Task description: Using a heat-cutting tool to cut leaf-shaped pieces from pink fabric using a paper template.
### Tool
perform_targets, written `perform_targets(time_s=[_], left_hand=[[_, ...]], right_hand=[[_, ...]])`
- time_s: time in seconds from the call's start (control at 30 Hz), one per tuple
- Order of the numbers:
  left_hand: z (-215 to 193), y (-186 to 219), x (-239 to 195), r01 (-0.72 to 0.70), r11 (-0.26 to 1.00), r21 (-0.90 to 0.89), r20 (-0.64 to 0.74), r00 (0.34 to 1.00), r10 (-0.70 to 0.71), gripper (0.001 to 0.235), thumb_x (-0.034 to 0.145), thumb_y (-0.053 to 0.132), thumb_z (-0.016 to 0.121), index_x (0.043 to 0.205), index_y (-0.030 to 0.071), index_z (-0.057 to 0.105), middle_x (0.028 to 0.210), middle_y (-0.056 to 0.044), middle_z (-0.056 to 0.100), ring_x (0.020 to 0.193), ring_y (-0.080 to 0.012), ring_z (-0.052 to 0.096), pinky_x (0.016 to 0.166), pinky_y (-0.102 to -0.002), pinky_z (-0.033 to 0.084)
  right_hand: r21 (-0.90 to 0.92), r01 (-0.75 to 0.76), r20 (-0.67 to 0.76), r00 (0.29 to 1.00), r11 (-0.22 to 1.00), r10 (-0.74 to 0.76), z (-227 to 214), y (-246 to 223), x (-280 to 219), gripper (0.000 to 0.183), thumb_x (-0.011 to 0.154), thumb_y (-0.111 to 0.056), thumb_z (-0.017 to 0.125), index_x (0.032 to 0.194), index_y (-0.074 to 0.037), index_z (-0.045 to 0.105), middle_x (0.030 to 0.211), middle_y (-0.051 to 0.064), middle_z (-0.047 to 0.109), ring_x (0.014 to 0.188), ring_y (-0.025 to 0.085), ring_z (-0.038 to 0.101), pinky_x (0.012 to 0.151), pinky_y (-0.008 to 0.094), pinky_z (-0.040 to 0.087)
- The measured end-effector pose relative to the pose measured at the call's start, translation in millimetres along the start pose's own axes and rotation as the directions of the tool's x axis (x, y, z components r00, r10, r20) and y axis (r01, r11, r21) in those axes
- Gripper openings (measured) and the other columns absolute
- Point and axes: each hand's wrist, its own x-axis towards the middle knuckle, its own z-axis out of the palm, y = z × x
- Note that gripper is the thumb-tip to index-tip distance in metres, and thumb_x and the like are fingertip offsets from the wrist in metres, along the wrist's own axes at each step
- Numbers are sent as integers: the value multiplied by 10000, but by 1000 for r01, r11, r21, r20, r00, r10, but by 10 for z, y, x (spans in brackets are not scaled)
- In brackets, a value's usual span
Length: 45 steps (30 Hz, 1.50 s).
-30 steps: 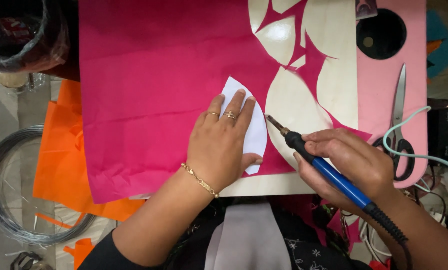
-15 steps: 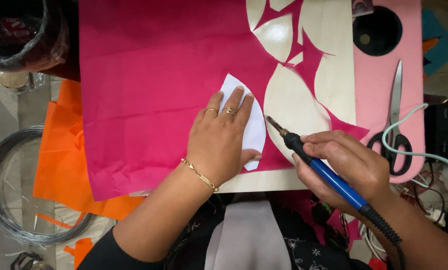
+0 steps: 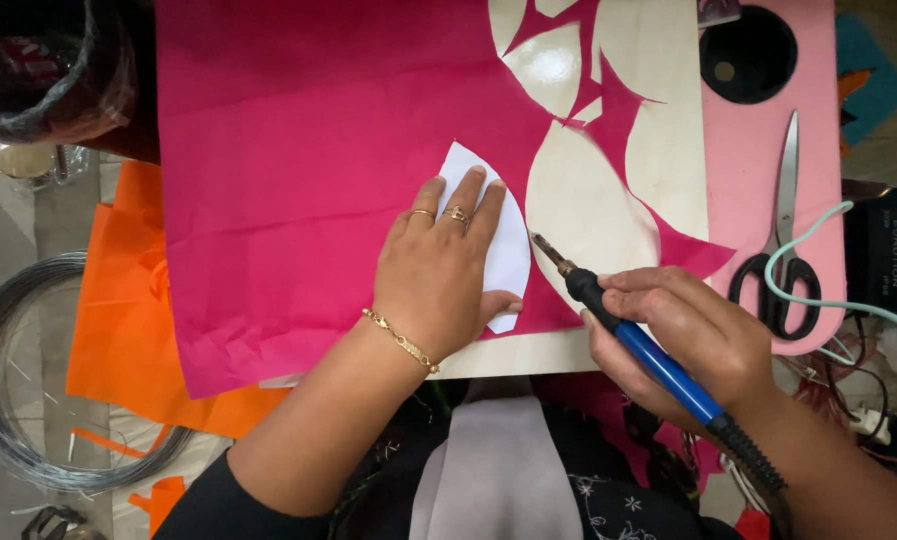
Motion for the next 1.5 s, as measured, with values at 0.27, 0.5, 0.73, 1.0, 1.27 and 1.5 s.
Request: perform_targets(time_s=[0.27,0.5,0.73,1.0,1.27,1.5], left_hand=[[10,3,1,3,1000,8,10,1000,-3,1125,517,700,796,1398,170,339,1460,-16,349,1294,-319,352,935,-429,405],[68,-26,-13,-11,1000,-15,-22,1000,11,1100,528,695,792,1390,169,357,1466,-32,347,1299,-324,350,964,-429,385],[-56,-13,-23,-2,996,-92,86,996,10,747,599,622,766,1241,358,489,1486,-76,281,1318,-374,284,939,-481,371],[6,-32,-38,-24,999,-36,90,996,27,742,662,671,666,1322,418,443,1510,-63,225,1338,-358,252,986,-467,326],[-21,-27,-30,-18,1000,-21,133,991,21,753,677,686,643,1343,426,407,1520,-55,192,1348,-353,229,983,-465,331],[-34,-31,-39,-17,998,-54,130,991,23,752,679,668,659,1343,415,411,1518,-54,190,1350,-355,219,993,-484,318]], right_hand=[[-13,-11,1,1000,1000,11,-12,-61,-28,167,749,45,751,754,53,584,792,174,645,756,243,672,715,282,562],[2,6,-1,1000,1000,-6,-8,-64,-65,181,742,44,758,761,66,579,786,180,635,746,264,670,706,298,572],[-64,7,-50,999,998,-11,-32,-132,-109,205,743,54,777,785,76,578,803,206,650,728,281,671,671,307,564],[-116,1,-114,993,993,-14,49,-129,-206,195,740,62,775,764,74,582,789,190,658,710,264,682,621,272,563],[-94,-24,-110,994,995,14,98,-135,-231,200,746,49,771,755,79,573,807,208,654,737,277,679,655,291,564],[-86,-36,-130,991,996,25,135,-161,-209,179,750,51,761,763,74,584,817,214,656,728,268,669,670,292,557]])
